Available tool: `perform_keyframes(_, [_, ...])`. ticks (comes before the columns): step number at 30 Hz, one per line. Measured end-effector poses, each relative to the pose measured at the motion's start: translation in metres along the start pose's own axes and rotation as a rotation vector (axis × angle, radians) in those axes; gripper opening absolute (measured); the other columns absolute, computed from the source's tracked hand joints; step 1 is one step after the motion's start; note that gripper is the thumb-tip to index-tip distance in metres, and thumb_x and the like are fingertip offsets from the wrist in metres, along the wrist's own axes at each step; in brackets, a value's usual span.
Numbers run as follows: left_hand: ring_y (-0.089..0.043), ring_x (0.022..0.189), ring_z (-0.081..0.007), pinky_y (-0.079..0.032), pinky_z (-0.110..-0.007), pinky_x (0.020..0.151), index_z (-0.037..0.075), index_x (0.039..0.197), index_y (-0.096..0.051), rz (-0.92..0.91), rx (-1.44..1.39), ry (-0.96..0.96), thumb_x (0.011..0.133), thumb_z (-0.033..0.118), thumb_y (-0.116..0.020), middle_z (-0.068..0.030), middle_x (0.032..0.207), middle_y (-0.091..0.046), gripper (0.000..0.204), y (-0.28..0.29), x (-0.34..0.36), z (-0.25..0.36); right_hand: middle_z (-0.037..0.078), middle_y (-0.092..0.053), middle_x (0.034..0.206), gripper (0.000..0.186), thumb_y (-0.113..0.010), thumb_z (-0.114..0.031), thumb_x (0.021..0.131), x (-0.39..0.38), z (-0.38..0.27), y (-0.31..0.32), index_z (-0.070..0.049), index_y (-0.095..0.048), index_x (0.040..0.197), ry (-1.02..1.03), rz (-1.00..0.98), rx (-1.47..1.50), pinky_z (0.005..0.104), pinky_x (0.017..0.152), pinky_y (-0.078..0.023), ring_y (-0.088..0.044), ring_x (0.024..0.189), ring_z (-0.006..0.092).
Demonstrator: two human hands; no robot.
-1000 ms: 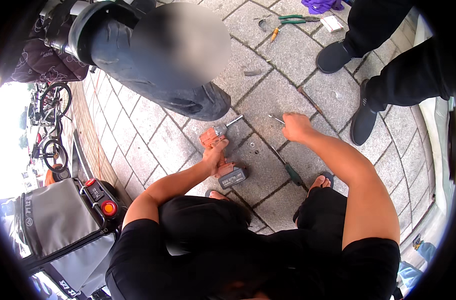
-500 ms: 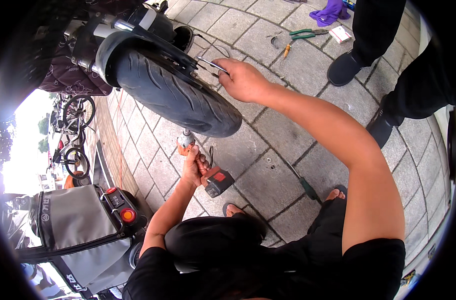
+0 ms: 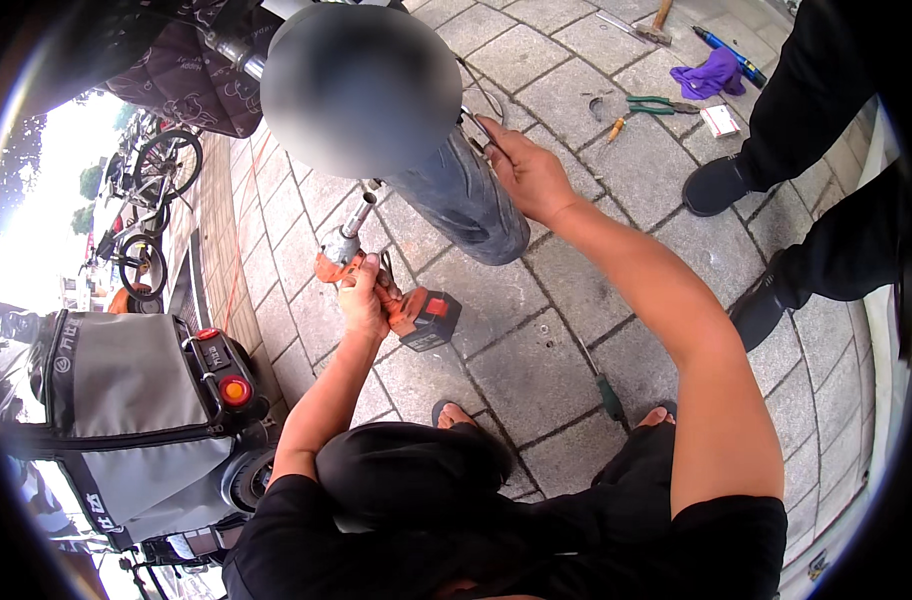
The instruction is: The person adjusts the front wheel and brake assembly of an electric scooter. They use a cordless impact driver to tighten bolts on the wheel axle and then manually adjust the brake cable tension at the caliper.
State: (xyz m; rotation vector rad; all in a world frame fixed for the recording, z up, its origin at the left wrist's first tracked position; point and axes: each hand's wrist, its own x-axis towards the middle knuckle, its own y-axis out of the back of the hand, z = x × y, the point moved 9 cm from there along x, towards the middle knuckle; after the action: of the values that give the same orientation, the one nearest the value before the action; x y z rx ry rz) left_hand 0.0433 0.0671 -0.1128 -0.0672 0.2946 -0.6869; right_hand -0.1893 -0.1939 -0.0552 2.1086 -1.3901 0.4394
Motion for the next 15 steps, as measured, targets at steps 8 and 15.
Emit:
perform_keyframes(8, [-0.055,0.053,-0.0166,-0.049,-0.033,0.050,0.011,0.096,-0.056,-0.010,-0.037,-0.077,0.096,0.022,-0.074,-0.0034,0.068,-0.055,0.021,0.002,-0.001,0.010,0.014,-0.072,0.102,0.044,-0.056,-0.015,0.100,0.004,-0.006,-0.001,-0.014,-0.058,0.144,0.070,-0.051,-0.162,0.0459,0.079,-0.058,-0.071,0.091,0.0366])
perform_keyframes(15, [-0.055,0.050,-0.0165,-0.050,-0.033,0.047,0.011,0.094,-0.057,0.045,0.017,-0.067,0.095,0.025,-0.076,-0.0027,0.067,-0.055,0.023,0.009,-0.004,0.021,0.020,-0.074,0.104,0.040,-0.053,-0.021,0.101,0.016,-0.027,0.012,-0.012,-0.061,0.139,-0.009,-0.245,-0.269,0.0508,0.082,-0.058,-0.071,0.094,0.0412])
